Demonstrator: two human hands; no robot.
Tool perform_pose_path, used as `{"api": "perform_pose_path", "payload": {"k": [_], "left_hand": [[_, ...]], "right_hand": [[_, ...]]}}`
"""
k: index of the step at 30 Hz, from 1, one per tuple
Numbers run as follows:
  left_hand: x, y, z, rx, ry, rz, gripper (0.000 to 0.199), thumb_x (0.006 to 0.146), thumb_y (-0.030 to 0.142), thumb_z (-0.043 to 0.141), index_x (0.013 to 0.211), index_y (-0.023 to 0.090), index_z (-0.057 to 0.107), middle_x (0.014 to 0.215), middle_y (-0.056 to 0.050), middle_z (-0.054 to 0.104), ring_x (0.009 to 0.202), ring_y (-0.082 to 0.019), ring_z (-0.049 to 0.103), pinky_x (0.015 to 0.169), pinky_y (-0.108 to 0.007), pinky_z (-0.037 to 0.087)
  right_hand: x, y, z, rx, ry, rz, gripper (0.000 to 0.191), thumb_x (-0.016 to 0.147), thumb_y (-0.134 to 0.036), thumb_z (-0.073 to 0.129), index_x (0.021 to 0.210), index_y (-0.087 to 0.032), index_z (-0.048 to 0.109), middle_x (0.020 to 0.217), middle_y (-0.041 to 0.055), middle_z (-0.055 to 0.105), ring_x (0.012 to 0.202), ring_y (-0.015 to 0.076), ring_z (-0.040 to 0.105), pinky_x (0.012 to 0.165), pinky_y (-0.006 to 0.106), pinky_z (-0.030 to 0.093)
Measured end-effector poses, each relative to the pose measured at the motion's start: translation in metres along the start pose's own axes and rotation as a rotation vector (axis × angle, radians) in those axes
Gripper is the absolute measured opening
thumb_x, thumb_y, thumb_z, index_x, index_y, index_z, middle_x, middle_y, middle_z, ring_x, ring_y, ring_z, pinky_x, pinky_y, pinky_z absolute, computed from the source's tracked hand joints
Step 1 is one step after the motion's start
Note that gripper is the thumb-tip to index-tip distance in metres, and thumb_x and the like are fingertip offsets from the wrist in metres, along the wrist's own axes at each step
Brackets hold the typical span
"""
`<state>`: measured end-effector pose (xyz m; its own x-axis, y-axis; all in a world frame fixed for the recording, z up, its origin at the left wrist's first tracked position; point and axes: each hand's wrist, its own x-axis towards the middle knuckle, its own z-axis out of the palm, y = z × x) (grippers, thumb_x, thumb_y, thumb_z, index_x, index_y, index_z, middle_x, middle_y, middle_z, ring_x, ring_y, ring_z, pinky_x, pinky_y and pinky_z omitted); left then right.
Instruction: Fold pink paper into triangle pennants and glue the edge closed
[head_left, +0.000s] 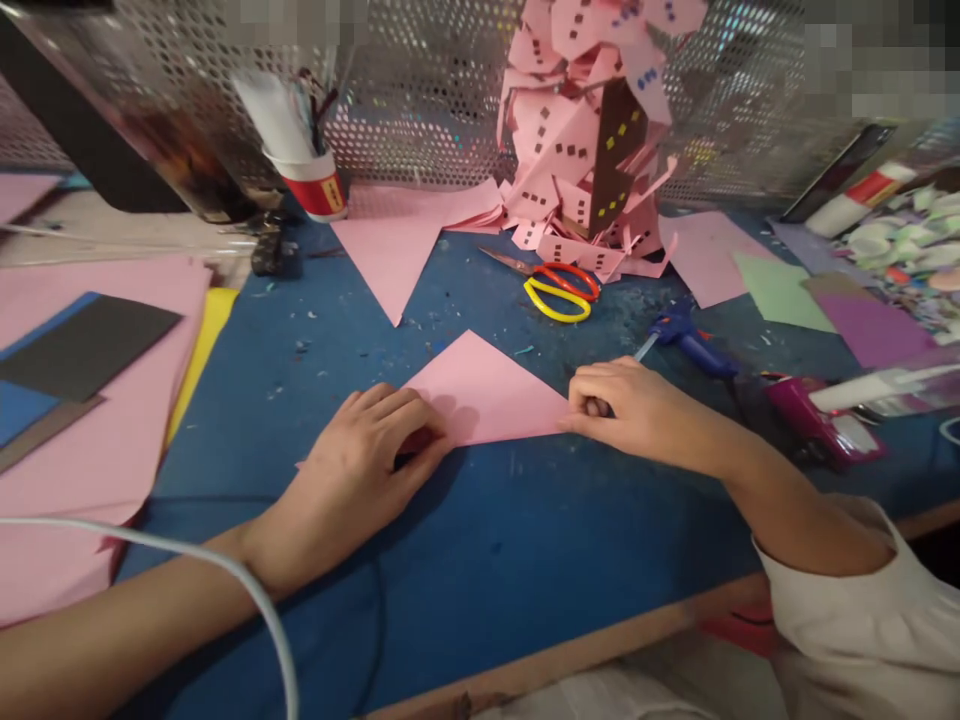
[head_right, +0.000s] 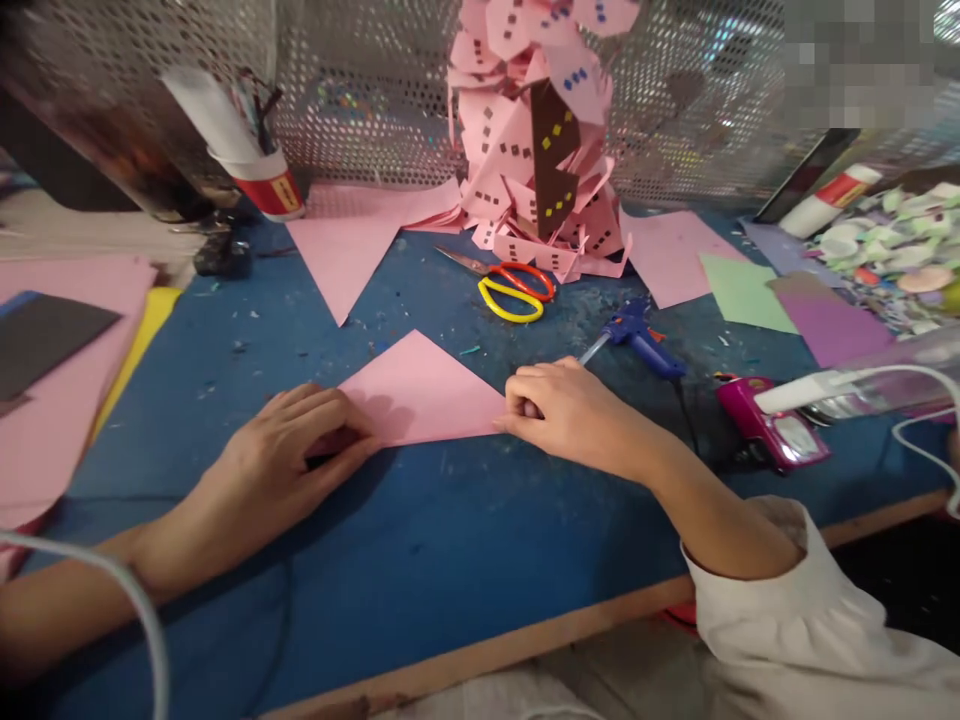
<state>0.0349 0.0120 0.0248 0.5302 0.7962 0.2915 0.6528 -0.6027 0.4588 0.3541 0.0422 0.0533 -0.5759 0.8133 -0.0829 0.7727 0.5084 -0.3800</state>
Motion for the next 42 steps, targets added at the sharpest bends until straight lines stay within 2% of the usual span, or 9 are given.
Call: {"api": "perform_pose_path", "payload": {"k": [8, 16, 21, 24, 28, 31, 37, 42], "left_hand": [[0.001, -0.002, 0.001, -0.002, -0.029, -0.007, 0.012, 0.103, 0.029, 0.053, 0.101, 0.022, 0.063, 0.092, 0.0, 0.068, 0.085, -0.019, 0.057, 0.079, -0.034, 0.04], [0.0, -0.003, 0.001, 0.029, -0.045, -0.001, 0.016, 0.104, 0.031, 0.052, 0.098, 0.022, 0.063, 0.091, -0.001, 0.066, 0.086, -0.02, 0.058, 0.08, -0.036, 0.041], [-0.002, -0.008, 0.004, -0.004, -0.043, 0.087, 0.014, 0.106, 0.025, 0.05, 0.109, 0.025, 0.064, 0.106, -0.002, 0.066, 0.097, -0.018, 0.061, 0.088, -0.033, 0.045], [-0.004, -0.014, 0.009, -0.012, -0.032, 0.185, 0.024, 0.106, 0.02, 0.047, 0.121, 0.029, 0.064, 0.118, -0.003, 0.065, 0.106, -0.017, 0.063, 0.094, -0.031, 0.048], [-0.005, -0.02, 0.015, 0.059, 0.004, 0.279, 0.039, 0.105, 0.015, 0.042, 0.128, 0.036, 0.066, 0.112, -0.003, 0.067, 0.097, -0.017, 0.066, 0.084, -0.029, 0.052], [-0.006, -0.021, 0.014, 0.095, -0.013, 0.291, 0.041, 0.105, 0.016, 0.041, 0.129, 0.036, 0.067, 0.11, -0.002, 0.068, 0.094, -0.016, 0.066, 0.082, -0.029, 0.054], [-0.008, -0.021, 0.013, 0.134, -0.058, 0.285, 0.04, 0.105, 0.018, 0.042, 0.133, 0.036, 0.065, 0.117, -0.003, 0.068, 0.101, -0.02, 0.066, 0.089, -0.034, 0.055], [-0.009, -0.02, 0.012, 0.156, -0.032, 0.305, 0.046, 0.103, 0.015, 0.04, 0.137, 0.036, 0.063, 0.117, -0.005, 0.07, 0.103, -0.023, 0.066, 0.085, -0.037, 0.055]], "right_hand": [[-0.002, -0.006, -0.003, 0.009, -0.004, 0.025, 0.032, 0.101, -0.032, 0.061, 0.073, -0.02, 0.052, 0.074, -0.0053, 0.057, 0.072, 0.0127, 0.051, 0.08, 0.032, 0.03], [-0.002, -0.007, -0.005, 0.01, -0.03, 0.065, 0.028, 0.1, -0.03, 0.062, 0.075, -0.02, 0.055, 0.077, -0.0044, 0.061, 0.075, 0.0136, 0.054, 0.08, 0.033, 0.029], [-0.002, -0.01, -0.008, 0.003, -0.033, 0.086, 0.029, 0.1, -0.032, 0.064, 0.075, -0.019, 0.057, 0.079, -0.0039, 0.064, 0.077, 0.0137, 0.055, 0.081, 0.033, 0.03], [-0.001, -0.013, -0.009, 0.005, -0.033, 0.093, 0.029, 0.099, -0.033, 0.067, 0.075, -0.019, 0.057, 0.081, -0.0041, 0.065, 0.078, 0.0137, 0.056, 0.082, 0.033, 0.03], [-0.002, -0.015, -0.01, -0.004, -0.033, 0.084, 0.028, 0.099, -0.032, 0.066, 0.076, -0.019, 0.056, 0.081, -0.004, 0.065, 0.078, 0.0135, 0.056, 0.083, 0.032, 0.031], [-0.003, -0.014, -0.011, -0.005, -0.032, 0.08, 0.028, 0.099, -0.032, 0.067, 0.076, -0.019, 0.057, 0.081, -0.0039, 0.065, 0.077, 0.0134, 0.056, 0.082, 0.032, 0.032], [-0.005, -0.012, -0.013, -0.027, -0.035, 0.071, 0.025, 0.098, -0.032, 0.068, 0.078, -0.019, 0.06, 0.083, -0.0028, 0.067, 0.077, 0.0138, 0.059, 0.08, 0.032, 0.033], [-0.006, -0.007, -0.018, -0.021, -0.054, 0.069, 0.029, 0.097, -0.037, 0.069, 0.075, -0.02, 0.063, 0.079, -0.0036, 0.069, 0.072, 0.0133, 0.059, 0.078, 0.031, 0.034]]}}
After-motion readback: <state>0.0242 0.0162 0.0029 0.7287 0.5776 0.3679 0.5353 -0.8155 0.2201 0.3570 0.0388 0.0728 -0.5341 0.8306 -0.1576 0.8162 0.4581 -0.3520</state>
